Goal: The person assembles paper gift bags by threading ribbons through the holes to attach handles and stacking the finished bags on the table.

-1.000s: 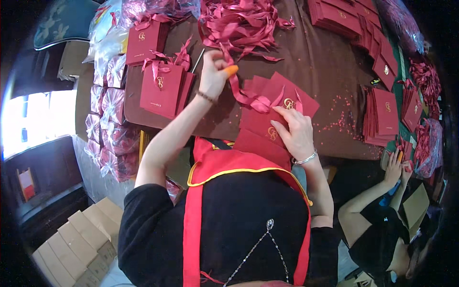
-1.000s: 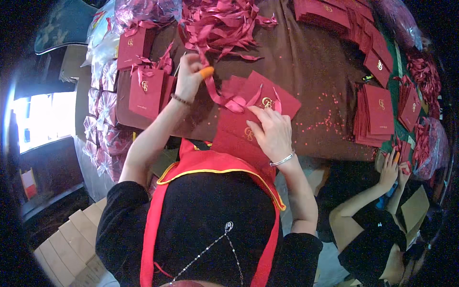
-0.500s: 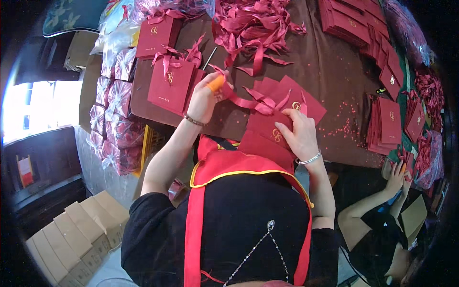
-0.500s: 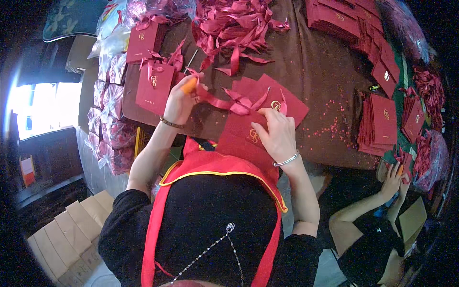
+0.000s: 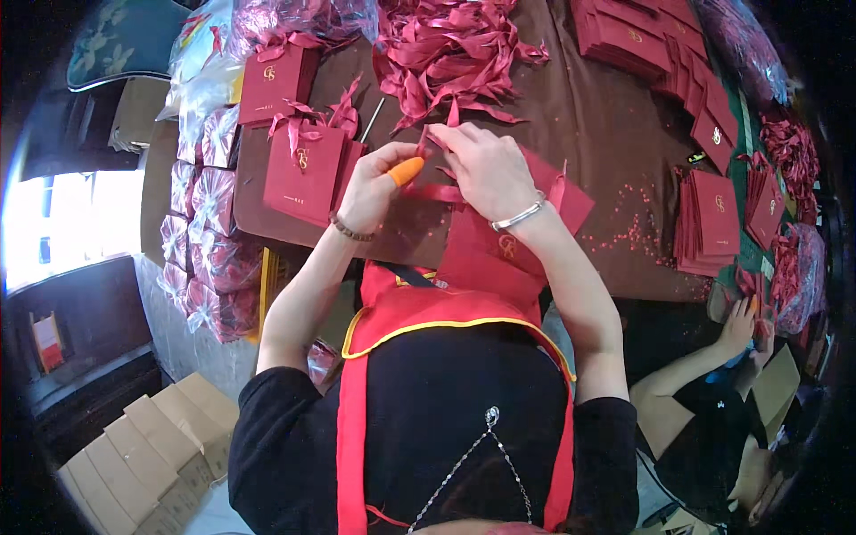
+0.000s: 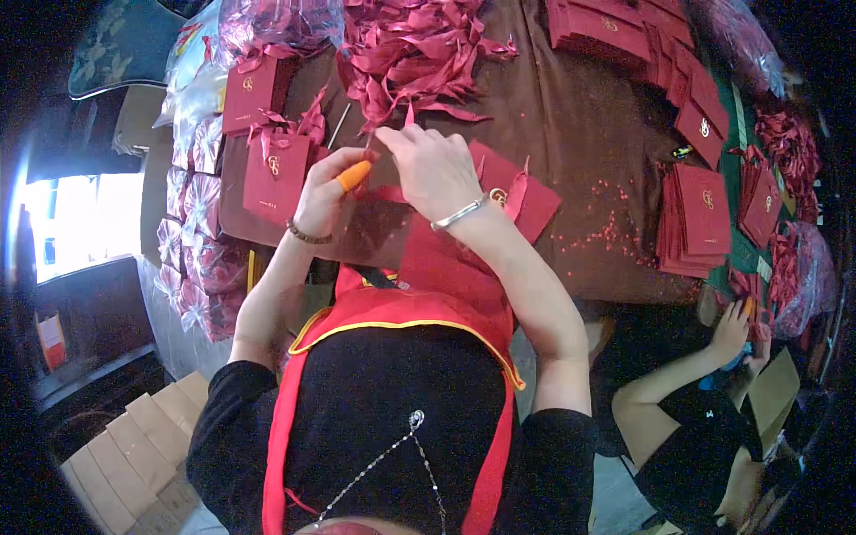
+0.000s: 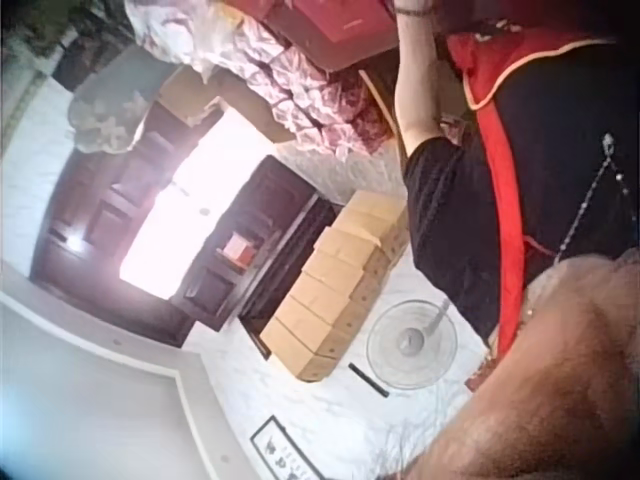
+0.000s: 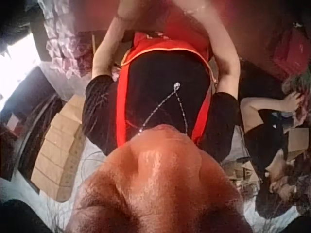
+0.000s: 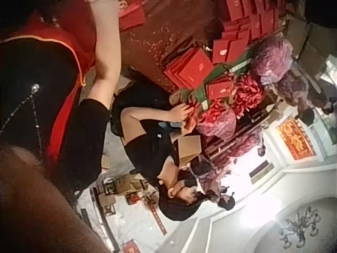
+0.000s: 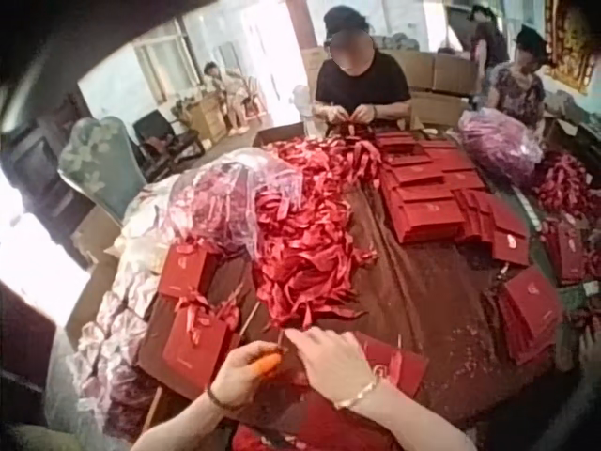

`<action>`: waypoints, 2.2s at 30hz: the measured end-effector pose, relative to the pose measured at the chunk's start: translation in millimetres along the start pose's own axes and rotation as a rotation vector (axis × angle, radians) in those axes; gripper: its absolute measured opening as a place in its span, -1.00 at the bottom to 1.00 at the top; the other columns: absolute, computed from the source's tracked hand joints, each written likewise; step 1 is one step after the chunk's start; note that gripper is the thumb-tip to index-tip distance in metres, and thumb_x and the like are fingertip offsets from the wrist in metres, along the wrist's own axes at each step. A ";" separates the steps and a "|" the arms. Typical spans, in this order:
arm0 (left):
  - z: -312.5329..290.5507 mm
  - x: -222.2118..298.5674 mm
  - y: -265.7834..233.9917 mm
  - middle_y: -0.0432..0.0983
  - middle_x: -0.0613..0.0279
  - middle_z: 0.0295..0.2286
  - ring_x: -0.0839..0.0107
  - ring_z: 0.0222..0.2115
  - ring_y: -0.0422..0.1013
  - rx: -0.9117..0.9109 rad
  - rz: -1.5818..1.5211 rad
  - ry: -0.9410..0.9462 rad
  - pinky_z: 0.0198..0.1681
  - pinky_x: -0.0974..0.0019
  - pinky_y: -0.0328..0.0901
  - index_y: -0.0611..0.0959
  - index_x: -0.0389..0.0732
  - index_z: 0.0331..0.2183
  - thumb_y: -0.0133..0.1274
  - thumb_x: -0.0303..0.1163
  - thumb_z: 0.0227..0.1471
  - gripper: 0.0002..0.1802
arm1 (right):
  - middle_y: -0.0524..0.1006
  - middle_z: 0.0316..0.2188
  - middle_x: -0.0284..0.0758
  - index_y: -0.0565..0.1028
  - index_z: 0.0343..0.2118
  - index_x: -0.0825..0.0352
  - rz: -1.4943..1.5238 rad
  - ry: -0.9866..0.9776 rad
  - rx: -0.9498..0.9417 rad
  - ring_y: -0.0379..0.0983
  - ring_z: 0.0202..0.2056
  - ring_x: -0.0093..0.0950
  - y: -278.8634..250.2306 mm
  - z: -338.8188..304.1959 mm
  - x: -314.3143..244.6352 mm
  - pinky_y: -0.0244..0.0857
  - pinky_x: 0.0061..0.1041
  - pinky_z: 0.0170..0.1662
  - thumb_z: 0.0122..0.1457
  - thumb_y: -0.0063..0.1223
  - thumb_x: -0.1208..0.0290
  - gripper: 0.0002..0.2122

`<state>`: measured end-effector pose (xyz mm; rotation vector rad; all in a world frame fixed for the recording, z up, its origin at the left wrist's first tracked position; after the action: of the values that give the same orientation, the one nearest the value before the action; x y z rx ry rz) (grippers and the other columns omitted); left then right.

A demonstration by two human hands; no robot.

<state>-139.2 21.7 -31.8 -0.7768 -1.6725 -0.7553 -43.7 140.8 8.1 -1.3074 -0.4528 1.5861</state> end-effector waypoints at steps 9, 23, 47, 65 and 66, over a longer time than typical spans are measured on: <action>4.8 21.8 17.4 0.45 0.13 -0.23 0.45 -0.23 0.39 -0.099 -0.265 0.084 -0.13 0.40 0.29 0.46 -0.33 -0.25 -0.16 -0.61 0.04 -0.82 | 0.47 -0.43 -0.24 0.49 -0.41 0.34 0.130 0.411 0.054 0.44 -0.37 -0.27 -67.4 -81.4 64.5 0.31 -0.38 -0.30 0.03 0.04 0.42 -0.89; 9.7 -2.5 116.3 0.49 0.03 -0.42 0.12 -0.38 0.44 -0.433 0.742 0.408 -0.32 0.21 0.33 0.57 -0.25 -0.32 0.01 -0.40 -0.03 -0.81 | 0.35 -0.28 -0.26 0.47 -0.22 0.26 -0.060 0.412 0.036 0.30 -0.26 -0.27 -40.0 -124.3 19.4 0.26 -0.33 -0.22 -0.06 0.13 0.42 -0.72; 3.0 18.9 108.5 0.50 0.19 -0.47 0.21 -0.43 0.44 -0.200 0.987 0.700 -0.37 0.23 0.29 0.55 -0.16 -0.23 0.04 -0.45 -0.07 -0.74 | 0.42 -0.45 -0.36 0.40 -0.25 0.43 0.724 0.882 -0.154 0.39 -0.59 -0.62 -30.6 -148.7 65.0 0.28 -0.65 -0.52 0.12 -0.01 0.43 -0.81; -34.1 -2.4 134.0 0.43 0.20 -0.59 0.25 -0.53 0.38 -0.317 1.073 0.715 -0.42 0.26 0.22 0.53 -0.18 -0.44 0.08 -0.42 -0.14 -0.88 | 0.33 -0.55 -0.48 0.41 -0.27 0.41 0.574 0.708 -0.037 0.29 -0.55 -0.76 -22.1 -157.2 63.0 0.29 -0.74 -0.55 0.02 0.13 0.51 -0.78; -34.1 -1.5 134.7 0.43 0.20 -0.60 0.25 -0.54 0.38 -0.286 1.082 0.722 -0.42 0.25 0.22 0.53 -0.18 -0.45 0.08 -0.43 -0.14 -0.89 | 0.33 -0.55 -0.48 0.41 -0.27 0.41 0.574 0.708 -0.036 0.29 -0.55 -0.76 -22.3 -157.4 62.5 0.29 -0.74 -0.55 0.02 0.13 0.51 -0.78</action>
<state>-11.2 72.7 -13.8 -1.2460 -0.3578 -0.3903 111.2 158.1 -61.9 -2.0221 0.3683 1.4137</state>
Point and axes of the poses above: each hand's wrist, its own z-axis towards the middle knuckle, its own y-axis out of the palm, x = y × z, the point moved 6 cm from there along z, towards the middle knuckle
